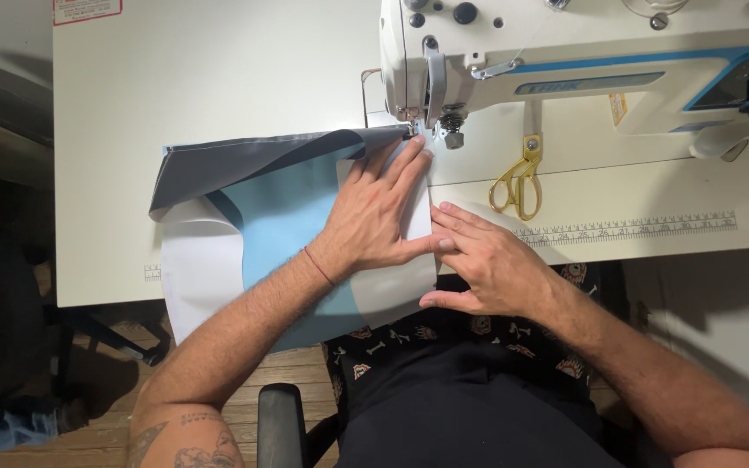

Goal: Aligning and trimming material layers at a sewing station in preparation for stitching.

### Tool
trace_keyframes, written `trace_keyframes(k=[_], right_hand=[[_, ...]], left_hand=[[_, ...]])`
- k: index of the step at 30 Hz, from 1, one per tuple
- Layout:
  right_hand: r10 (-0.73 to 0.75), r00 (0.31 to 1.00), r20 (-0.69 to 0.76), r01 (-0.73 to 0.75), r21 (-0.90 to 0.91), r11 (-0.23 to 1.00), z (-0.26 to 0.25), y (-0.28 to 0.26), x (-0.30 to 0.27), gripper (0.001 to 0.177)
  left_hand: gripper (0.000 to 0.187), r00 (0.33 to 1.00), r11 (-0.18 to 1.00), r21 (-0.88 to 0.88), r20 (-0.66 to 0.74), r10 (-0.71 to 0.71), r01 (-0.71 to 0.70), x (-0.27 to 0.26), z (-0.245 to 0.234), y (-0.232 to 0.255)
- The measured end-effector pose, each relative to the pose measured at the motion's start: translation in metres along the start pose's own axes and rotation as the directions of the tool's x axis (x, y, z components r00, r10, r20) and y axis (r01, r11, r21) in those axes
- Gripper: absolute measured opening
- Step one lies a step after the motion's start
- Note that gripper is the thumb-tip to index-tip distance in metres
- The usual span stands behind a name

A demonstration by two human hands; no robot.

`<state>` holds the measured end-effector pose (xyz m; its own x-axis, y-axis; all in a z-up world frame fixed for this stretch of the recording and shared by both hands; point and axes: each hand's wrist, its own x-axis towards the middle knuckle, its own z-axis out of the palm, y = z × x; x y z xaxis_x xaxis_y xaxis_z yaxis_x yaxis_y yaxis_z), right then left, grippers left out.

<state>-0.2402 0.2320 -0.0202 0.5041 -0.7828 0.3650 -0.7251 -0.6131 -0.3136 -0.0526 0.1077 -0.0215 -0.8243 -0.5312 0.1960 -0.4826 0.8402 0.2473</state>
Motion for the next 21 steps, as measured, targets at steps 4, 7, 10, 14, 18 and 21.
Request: trace_keyframes(k=[4, 7, 10, 14, 18, 21], right_hand=[[0.002, 1.000, 0.024, -0.002, 0.010, 1.000, 0.001, 0.004, -0.002, 0.062], [0.062, 0.998, 0.010, -0.063, 0.167, 0.984, -0.004, 0.010, -0.002, 0.056], [0.133, 0.991, 0.034, -0.135, 0.432, 0.892, -0.016, 0.015, 0.006, 0.040], [0.162, 0.987, -0.009, -0.147, 0.375, 0.915, -0.013, 0.041, 0.011, 0.022], [0.182, 0.977, -0.110, -0.176, 0.067, 0.982, -0.021, 0.062, 0.045, 0.016], [0.142, 0.982, -0.125, -0.147, -0.032, 0.989, -0.008, 0.071, 0.056, 0.033]], left_hand=[[0.111, 1.000, 1.000, 0.012, 0.006, 0.010, -0.011, -0.003, 0.003, -0.003], [0.106, 0.999, 0.999, 0.038, -0.006, 0.034, -0.034, -0.003, 0.004, -0.004], [0.091, 0.999, 0.999, 0.019, -0.010, 0.035, -0.035, -0.004, 0.005, -0.006], [0.080, 0.999, 0.999, -0.030, 0.011, 0.036, -0.036, -0.004, 0.004, -0.008], [0.078, 0.999, 0.998, -0.028, -0.008, 0.049, -0.049, -0.006, 0.012, -0.011], [0.081, 0.998, 0.998, -0.005, -0.030, 0.056, -0.057, -0.007, 0.014, -0.011]])
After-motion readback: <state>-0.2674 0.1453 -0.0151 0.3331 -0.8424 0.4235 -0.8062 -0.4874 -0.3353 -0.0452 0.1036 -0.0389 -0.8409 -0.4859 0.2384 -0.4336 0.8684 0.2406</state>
